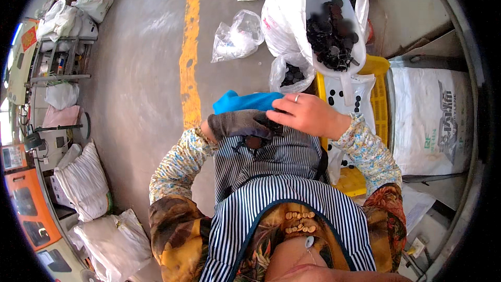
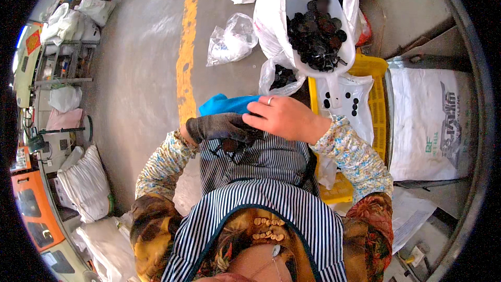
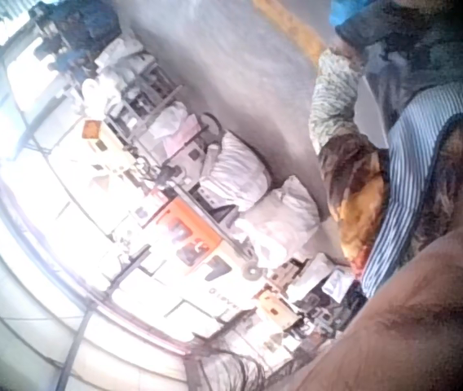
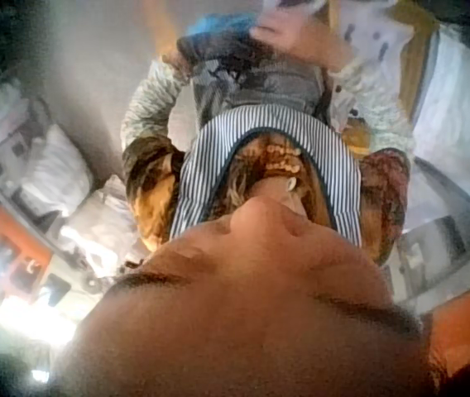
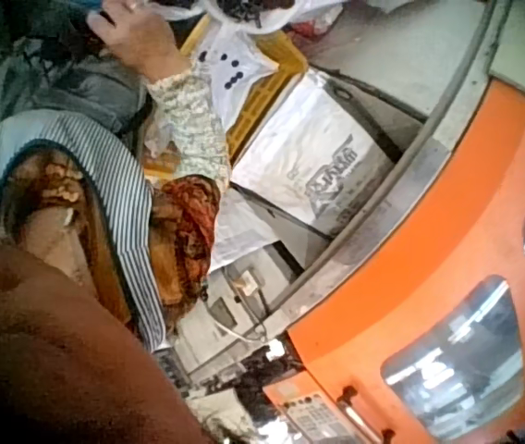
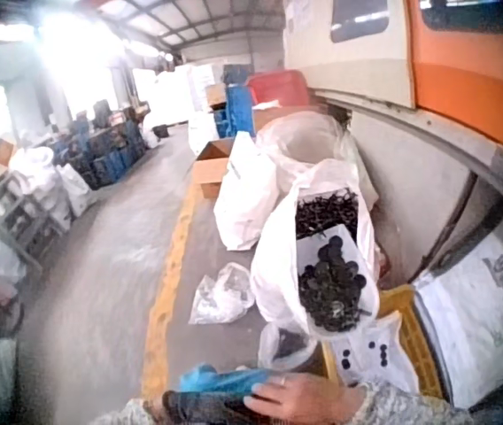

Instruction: The person walks to a workstation and sorts small black fasteners by hand from a large white sack into a yellow basket. They repeatedly scoop fasteners, separate them, and place them into the basket.

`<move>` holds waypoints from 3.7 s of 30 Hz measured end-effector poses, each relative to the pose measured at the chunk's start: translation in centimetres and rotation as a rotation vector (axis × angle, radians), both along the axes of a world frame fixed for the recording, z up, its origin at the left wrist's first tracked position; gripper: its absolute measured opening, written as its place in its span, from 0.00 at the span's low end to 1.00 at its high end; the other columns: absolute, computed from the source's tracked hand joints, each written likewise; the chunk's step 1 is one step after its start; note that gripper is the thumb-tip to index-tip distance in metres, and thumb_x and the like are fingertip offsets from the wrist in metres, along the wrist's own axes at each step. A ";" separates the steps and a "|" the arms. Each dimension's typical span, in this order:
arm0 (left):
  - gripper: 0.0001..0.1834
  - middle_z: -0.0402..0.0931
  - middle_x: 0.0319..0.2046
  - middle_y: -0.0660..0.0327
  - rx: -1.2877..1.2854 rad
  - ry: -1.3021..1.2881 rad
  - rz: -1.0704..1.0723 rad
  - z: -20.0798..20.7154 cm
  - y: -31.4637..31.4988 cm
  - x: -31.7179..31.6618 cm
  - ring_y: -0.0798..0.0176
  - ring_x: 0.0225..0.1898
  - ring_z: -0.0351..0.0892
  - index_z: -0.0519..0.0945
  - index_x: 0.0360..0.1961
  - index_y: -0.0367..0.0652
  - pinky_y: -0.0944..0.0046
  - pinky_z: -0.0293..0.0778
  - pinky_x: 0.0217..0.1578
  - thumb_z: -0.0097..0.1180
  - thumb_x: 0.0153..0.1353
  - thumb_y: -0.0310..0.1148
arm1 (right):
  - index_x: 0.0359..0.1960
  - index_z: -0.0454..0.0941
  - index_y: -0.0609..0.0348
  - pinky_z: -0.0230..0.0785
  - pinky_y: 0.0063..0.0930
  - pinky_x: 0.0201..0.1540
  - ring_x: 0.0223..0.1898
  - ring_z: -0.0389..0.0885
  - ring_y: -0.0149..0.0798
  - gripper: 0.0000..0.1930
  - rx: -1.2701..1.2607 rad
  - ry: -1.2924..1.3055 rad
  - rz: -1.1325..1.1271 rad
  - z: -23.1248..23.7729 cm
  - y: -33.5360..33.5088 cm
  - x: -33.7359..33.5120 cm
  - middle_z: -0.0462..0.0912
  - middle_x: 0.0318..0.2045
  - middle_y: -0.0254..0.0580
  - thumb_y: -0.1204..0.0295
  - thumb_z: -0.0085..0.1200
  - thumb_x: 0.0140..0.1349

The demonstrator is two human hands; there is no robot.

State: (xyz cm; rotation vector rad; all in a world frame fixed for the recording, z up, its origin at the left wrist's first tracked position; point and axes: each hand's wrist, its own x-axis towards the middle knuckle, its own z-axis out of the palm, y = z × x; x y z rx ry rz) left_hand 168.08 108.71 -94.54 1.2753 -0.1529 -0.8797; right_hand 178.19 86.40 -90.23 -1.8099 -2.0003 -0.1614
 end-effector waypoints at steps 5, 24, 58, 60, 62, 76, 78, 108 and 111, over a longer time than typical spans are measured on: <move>0.25 0.77 0.52 0.55 0.217 -0.250 -0.096 -2.2 -0.5 -1.3 0.65 0.49 0.77 0.70 0.61 0.36 0.63 0.73 0.52 0.56 0.63 0.29 | 0.41 0.74 0.59 0.76 0.29 0.34 0.33 0.79 0.36 0.08 0.035 0.367 -0.183 -2.2 -1.0 -1.1 0.77 0.34 0.38 0.74 0.55 0.60; 0.28 0.73 0.56 0.61 0.079 0.101 0.339 -0.4 -1.7 -3.2 0.67 0.54 0.72 0.65 0.65 0.39 0.64 0.71 0.55 0.56 0.65 0.31 | 0.62 0.69 0.56 0.71 0.32 0.55 0.53 0.78 0.38 0.23 0.129 1.384 -0.417 -6.9 0.6 -1.9 0.77 0.54 0.42 0.68 0.54 0.66; 0.27 0.71 0.56 0.53 0.744 -0.993 0.636 -3.4 -5.2 -5.9 0.50 0.58 0.70 0.69 0.60 0.39 0.56 0.65 0.62 0.57 0.57 0.23 | 0.46 0.77 0.64 0.68 0.23 0.45 0.37 0.76 0.30 0.11 0.180 1.553 -0.431 -4.0 1.6 -7.8 0.79 0.37 0.35 0.73 0.49 0.66; 0.26 0.72 0.55 0.55 0.405 -0.656 0.752 -4.4 -4.7 -5.9 0.52 0.57 0.72 0.67 0.61 0.39 0.56 0.66 0.61 0.55 0.61 0.24 | 0.49 0.76 0.65 0.68 0.22 0.44 0.38 0.76 0.27 0.12 0.308 1.652 -0.434 -4.7 1.6 -6.6 0.79 0.38 0.34 0.73 0.49 0.67; 0.23 0.71 0.57 0.56 0.272 -0.571 0.784 -4.3 -4.4 -6.3 0.54 0.57 0.73 0.65 0.63 0.40 0.56 0.67 0.61 0.46 0.68 0.31 | 0.54 0.75 0.64 0.68 0.21 0.44 0.38 0.77 0.27 0.15 0.401 1.913 -0.484 -6.3 0.8 -4.0 0.80 0.41 0.35 0.72 0.50 0.67; 0.23 0.73 0.57 0.55 -0.716 0.088 0.965 -2.4 -4.1 -4.5 0.52 0.59 0.72 0.68 0.62 0.48 0.51 0.71 0.57 0.41 0.73 0.47 | 0.65 0.65 0.56 0.73 0.28 0.49 0.54 0.75 0.41 0.30 0.251 0.763 -0.438 -5.2 1.0 -4.7 0.66 0.63 0.46 0.61 0.58 0.63; 0.23 0.73 0.57 0.55 -0.520 -0.034 0.975 -3.0 -4.6 -4.2 0.53 0.59 0.72 0.68 0.62 0.48 0.51 0.71 0.57 0.42 0.72 0.46 | 0.63 0.68 0.56 0.73 0.29 0.50 0.55 0.74 0.42 0.29 0.231 0.696 -0.444 -5.1 1.4 -5.5 0.66 0.63 0.44 0.64 0.61 0.61; 0.23 0.75 0.55 0.51 -1.105 0.223 0.945 -3.3 -4.7 -7.2 0.49 0.57 0.74 0.74 0.55 0.42 0.44 0.71 0.58 0.41 0.71 0.48 | 0.46 0.72 0.61 0.73 0.32 0.51 0.52 0.76 0.39 0.11 0.280 1.077 -0.267 -2.9 -0.2 -7.9 0.71 0.58 0.48 0.78 0.53 0.61; 0.22 0.75 0.55 0.52 -1.191 0.285 0.976 -3.9 -4.9 -8.5 0.50 0.57 0.74 0.75 0.55 0.45 0.44 0.70 0.58 0.43 0.70 0.48 | 0.47 0.73 0.61 0.73 0.30 0.51 0.54 0.75 0.37 0.11 0.511 1.524 -0.237 -2.9 -0.1 -9.1 0.74 0.55 0.43 0.79 0.49 0.63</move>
